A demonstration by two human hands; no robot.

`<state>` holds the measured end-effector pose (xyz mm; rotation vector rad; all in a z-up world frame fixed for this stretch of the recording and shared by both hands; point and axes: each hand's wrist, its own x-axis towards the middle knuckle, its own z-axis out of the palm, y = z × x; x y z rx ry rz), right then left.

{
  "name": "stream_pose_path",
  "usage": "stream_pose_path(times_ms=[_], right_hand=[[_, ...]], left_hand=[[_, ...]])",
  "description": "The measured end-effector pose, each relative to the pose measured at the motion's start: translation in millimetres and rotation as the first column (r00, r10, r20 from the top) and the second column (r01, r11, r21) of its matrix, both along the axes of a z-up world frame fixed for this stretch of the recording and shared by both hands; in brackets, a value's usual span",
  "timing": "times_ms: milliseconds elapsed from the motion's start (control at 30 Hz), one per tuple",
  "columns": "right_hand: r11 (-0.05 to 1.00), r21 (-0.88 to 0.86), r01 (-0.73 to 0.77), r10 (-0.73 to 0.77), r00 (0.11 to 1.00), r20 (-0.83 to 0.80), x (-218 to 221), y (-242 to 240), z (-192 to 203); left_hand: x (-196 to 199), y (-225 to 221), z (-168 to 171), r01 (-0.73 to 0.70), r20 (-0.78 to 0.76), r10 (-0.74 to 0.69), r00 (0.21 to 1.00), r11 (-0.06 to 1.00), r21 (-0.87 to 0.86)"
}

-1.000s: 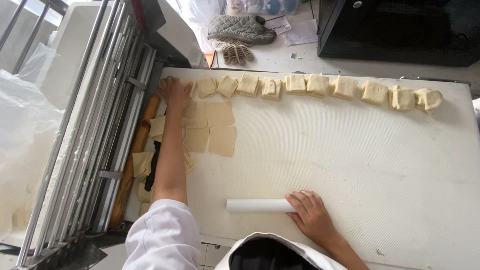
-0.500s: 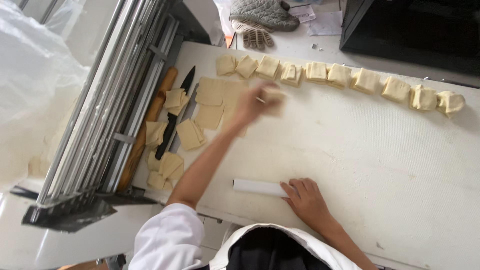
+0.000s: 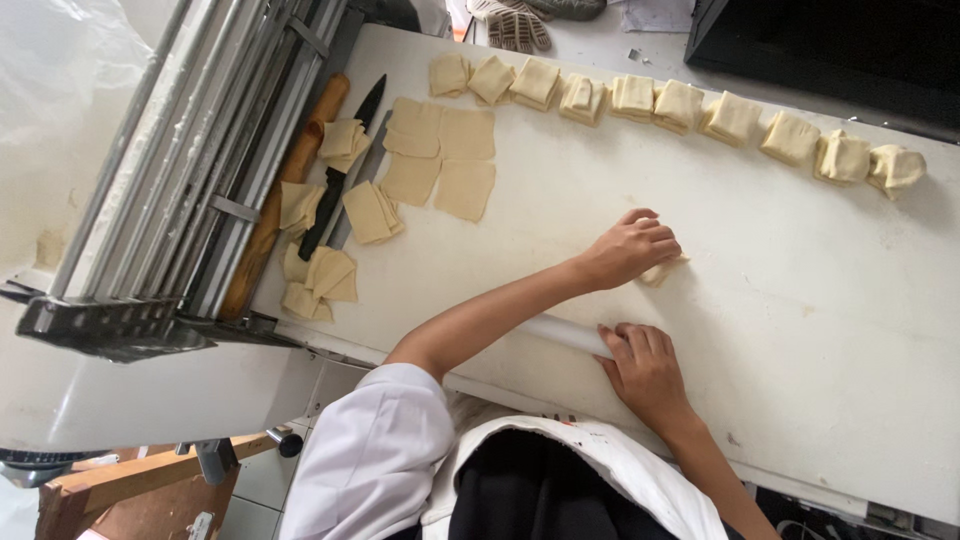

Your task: The person rolls small square pieces of dough into cylinders using a white tube on a large work surface.

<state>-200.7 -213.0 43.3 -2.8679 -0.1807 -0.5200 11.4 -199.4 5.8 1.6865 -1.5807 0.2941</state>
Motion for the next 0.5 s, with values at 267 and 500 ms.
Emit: stream_pose_path(times_ms=[267,500], right_hand=[[0.989,-0.045,-0.140,0.135,0.986,-0.098,10,22,-2],[0.936,0.162,-0.314,0.324,0.945,-0.042,6,25,17]], left_hand=[[-1,97,48,0.279,-0.702,-0.109,0.704,0.951,0.132],[-6,187,62,-0.255,-0.373,0.440,0.817,0.856,0.451]])
